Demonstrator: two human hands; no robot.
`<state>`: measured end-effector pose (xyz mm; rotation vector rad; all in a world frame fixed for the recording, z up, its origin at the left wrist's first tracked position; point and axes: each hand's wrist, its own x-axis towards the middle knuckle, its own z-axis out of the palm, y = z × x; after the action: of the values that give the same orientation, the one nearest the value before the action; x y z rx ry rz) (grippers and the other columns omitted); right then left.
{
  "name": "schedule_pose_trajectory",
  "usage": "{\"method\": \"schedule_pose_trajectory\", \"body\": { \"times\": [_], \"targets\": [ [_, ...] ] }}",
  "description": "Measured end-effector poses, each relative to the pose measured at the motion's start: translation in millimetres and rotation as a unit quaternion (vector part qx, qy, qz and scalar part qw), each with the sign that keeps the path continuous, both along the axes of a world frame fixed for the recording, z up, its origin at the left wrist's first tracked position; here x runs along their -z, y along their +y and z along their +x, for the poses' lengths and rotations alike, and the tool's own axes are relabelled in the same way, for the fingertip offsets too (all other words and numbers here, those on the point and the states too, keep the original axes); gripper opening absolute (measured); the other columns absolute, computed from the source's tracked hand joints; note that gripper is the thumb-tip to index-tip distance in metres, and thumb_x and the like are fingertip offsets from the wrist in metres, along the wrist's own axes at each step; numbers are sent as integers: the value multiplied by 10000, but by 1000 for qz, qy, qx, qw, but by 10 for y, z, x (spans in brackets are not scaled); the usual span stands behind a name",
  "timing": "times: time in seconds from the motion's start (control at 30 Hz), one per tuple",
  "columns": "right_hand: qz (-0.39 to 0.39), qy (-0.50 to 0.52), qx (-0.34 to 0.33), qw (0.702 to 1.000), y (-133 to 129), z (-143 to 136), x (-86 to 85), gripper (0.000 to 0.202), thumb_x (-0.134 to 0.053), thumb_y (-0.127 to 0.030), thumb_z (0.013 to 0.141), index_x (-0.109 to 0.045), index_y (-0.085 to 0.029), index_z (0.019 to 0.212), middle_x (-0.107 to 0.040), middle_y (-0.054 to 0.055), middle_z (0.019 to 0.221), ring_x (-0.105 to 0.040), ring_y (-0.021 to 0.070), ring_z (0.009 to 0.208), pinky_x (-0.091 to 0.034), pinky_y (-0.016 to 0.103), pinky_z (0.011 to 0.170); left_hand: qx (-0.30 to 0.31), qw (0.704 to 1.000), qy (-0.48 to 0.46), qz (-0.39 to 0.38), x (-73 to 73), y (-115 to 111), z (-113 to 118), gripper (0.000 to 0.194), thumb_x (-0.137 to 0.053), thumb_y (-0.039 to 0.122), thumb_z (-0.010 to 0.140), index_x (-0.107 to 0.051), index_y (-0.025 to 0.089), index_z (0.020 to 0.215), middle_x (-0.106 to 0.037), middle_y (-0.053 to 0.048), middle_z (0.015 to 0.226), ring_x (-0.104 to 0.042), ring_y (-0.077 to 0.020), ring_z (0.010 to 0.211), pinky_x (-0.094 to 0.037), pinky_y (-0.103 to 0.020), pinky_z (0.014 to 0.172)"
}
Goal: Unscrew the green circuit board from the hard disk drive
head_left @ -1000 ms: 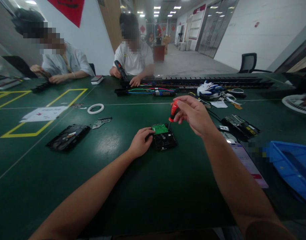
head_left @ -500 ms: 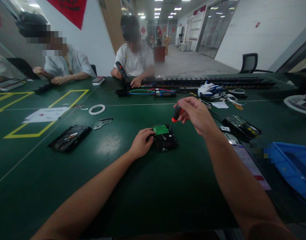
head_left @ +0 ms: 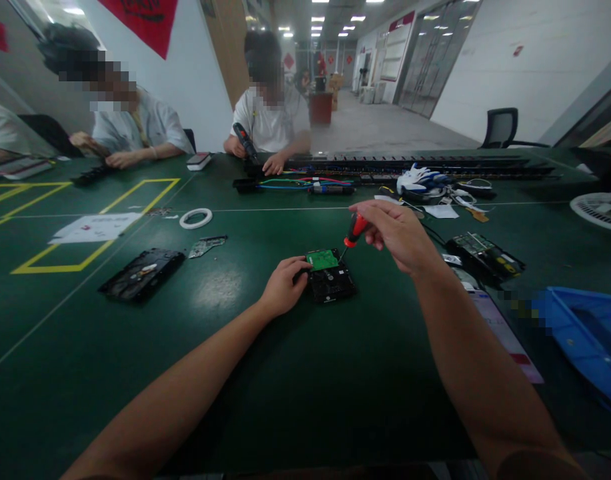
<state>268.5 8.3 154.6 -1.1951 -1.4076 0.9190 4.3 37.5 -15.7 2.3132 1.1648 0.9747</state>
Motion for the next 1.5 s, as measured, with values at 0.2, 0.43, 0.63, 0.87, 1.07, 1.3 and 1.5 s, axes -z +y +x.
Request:
{"method": "schedule_pose_trajectory", "body": {
  "times": [0.2, 0.43, 0.63, 0.87, 1.07, 1.3, 1.5],
  "targets": [
    [-14, 24, -13, 1000, 35, 23, 36, 297, -677, -503, 989, -776, -226, 1033, -755, 60, 884, -576, 126, 586, -400, 264, 466, -2, 1000, 6, -5, 13, 7, -9, 301, -616, 165, 1011, -743, 252, 1270, -691, -105, 1430, -627, -289, 1388, -515, -548, 1204],
    [-47, 46, -11, 998, -7, -3, -38, 243, -622, -383, 967, -756, -188, 1025, -749, 84, 887, -580, 134, 585, -406, 273, 467, 0, 1000, 3, -7, 12, 9, -5, 295, -614, 159, 1015, -743, 236, 1268, -691, -111, 1429, -629, -282, 1382, -510, -541, 1206],
    [-76, 81, -39, 993, -69, -23, -108, 213, -654, -312, 932, -741, -191, 1083, -696, 44, 828, -603, 124, 544, -396, 255, 431, 0, 1000, 0, -5, -8, -4, 3, 299, -619, 152, 1007, -746, 243, 1261, -699, -107, 1417, -632, -287, 1382, -515, -541, 1203],
    [-102, 124, -102, 982, -52, -12, -84, 199, -691, -348, 937, -737, -181, 1036, -770, 97, 984, -644, 126, 585, -476, 254, 470, 2, 1000, -4, 1, 20, 6, -6, 309, -625, 147, 1008, -744, 247, 1274, -695, -106, 1421, -628, -287, 1382, -509, -553, 1207],
    [-109, 152, -89, 978, 3, 15, -48, 240, -741, -390, 917, -661, -224, 1070, -777, 74, 991, -608, 113, 568, -401, 248, 451, 1, 1000, -3, 5, 34, 9, -6, 301, -626, 149, 1012, -745, 242, 1272, -697, -109, 1419, -630, -286, 1382, -512, -548, 1204],
    [-23, 29, -7, 999, 19, 53, -26, 217, -723, -406, 931, -762, -193, 929, -654, 24, 781, -491, 106, 597, -325, 264, 483, -1, 1000, 5, 2, 15, 2, -4, 309, -625, 149, 1008, -743, 242, 1278, -693, -111, 1430, -627, -294, 1387, -520, -553, 1197],
    [-61, 39, -19, 997, -23, 24, -61, 209, -707, -399, 925, -727, -209, 1010, -780, 67, 957, -457, 84, 522, -238, 267, 433, 0, 1000, -1, 7, 22, 7, 0, 301, -628, 147, 1004, -746, 246, 1263, -707, -108, 1406, -637, -289, 1374, -518, -553, 1198]
  ]
}}
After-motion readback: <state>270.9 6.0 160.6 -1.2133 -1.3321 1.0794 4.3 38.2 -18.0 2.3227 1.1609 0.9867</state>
